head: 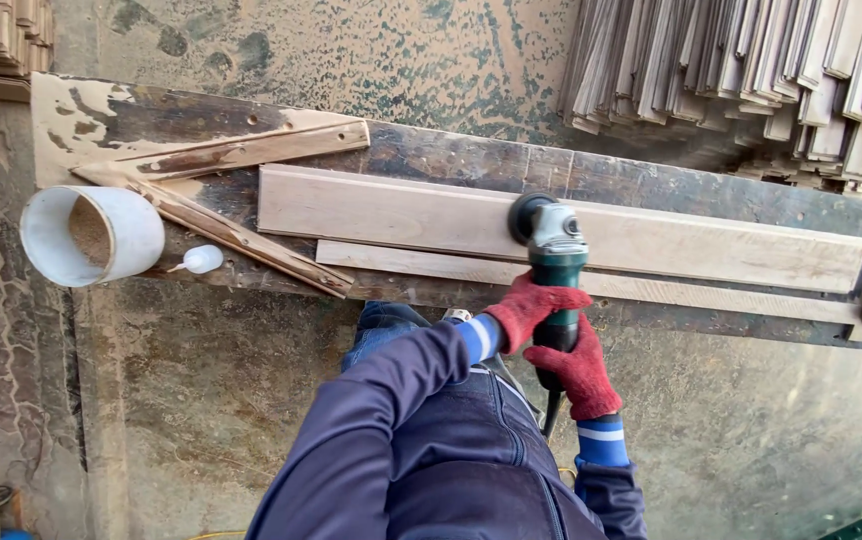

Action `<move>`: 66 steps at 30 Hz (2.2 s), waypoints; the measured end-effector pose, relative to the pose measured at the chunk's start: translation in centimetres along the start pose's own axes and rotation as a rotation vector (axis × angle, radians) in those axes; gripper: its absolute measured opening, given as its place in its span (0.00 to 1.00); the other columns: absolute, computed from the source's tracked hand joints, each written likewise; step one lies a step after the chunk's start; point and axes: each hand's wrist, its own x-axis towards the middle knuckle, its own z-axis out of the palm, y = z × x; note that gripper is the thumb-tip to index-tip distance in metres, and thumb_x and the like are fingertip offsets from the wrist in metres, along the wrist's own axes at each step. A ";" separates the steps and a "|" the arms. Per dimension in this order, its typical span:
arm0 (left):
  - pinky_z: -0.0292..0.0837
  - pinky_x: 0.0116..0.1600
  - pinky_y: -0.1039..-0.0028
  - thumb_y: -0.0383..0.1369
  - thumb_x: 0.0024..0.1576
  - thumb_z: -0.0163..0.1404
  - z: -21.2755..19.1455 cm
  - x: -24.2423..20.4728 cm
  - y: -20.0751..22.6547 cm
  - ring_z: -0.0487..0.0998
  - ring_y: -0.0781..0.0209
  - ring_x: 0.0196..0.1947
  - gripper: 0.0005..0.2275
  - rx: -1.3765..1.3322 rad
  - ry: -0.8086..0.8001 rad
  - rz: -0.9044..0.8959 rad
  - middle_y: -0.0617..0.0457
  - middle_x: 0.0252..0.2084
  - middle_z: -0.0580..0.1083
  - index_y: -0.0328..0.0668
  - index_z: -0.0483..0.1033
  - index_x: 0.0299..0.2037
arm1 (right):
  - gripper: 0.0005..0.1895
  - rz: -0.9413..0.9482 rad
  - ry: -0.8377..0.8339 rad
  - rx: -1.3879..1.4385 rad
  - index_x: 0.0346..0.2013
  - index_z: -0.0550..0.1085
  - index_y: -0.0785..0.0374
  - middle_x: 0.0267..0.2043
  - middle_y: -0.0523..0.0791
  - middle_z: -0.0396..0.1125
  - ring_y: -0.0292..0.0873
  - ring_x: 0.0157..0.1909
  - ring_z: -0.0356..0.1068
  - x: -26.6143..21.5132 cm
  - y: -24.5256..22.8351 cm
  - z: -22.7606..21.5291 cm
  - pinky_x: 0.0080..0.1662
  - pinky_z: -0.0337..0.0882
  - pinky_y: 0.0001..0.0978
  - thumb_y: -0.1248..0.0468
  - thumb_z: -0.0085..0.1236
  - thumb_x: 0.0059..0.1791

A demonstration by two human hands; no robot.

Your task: Sanding a wooden plank using a handheld angle grinder equipped with a sanding disc.

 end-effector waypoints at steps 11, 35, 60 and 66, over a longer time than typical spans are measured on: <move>0.79 0.43 0.55 0.25 0.33 0.69 1.9 -0.7 0.0 0.83 0.47 0.31 0.23 0.006 -0.022 -0.052 0.47 0.26 0.75 0.40 0.79 0.42 | 0.34 0.003 0.040 0.096 0.38 0.73 0.62 0.27 0.51 0.71 0.47 0.28 0.73 0.2 1.2 -1.7 0.31 0.73 0.40 0.69 0.81 0.22; 0.77 0.49 0.59 0.30 0.31 0.71 -6.9 -4.4 5.5 0.82 0.50 0.37 0.27 -0.028 0.075 -0.018 0.47 0.31 0.77 0.40 0.80 0.44 | 0.35 -0.021 -0.101 -0.084 0.37 0.74 0.60 0.28 0.48 0.69 0.43 0.30 0.68 -2.4 -4.5 7.6 0.36 0.68 0.36 0.66 0.84 0.20; 0.82 0.41 0.53 0.28 0.32 0.74 -24.6 -6.6 10.5 0.84 0.49 0.34 0.27 -0.278 0.297 0.169 0.44 0.31 0.79 0.43 0.82 0.45 | 0.51 -0.046 -0.389 -0.502 0.54 0.74 0.51 0.46 0.52 0.73 0.54 0.52 0.72 -2.1 -7.2 23.7 0.55 0.68 0.47 0.53 0.86 0.19; 0.77 0.48 0.49 0.30 0.32 0.74 -21.3 -9.1 12.2 0.81 0.45 0.41 0.35 -0.195 0.256 0.077 0.42 0.36 0.77 0.37 0.76 0.54 | 0.47 -0.038 -0.361 -0.455 0.53 0.73 0.55 0.43 0.54 0.71 0.56 0.50 0.72 -3.5 -8.6 21.6 0.53 0.69 0.49 0.54 0.84 0.23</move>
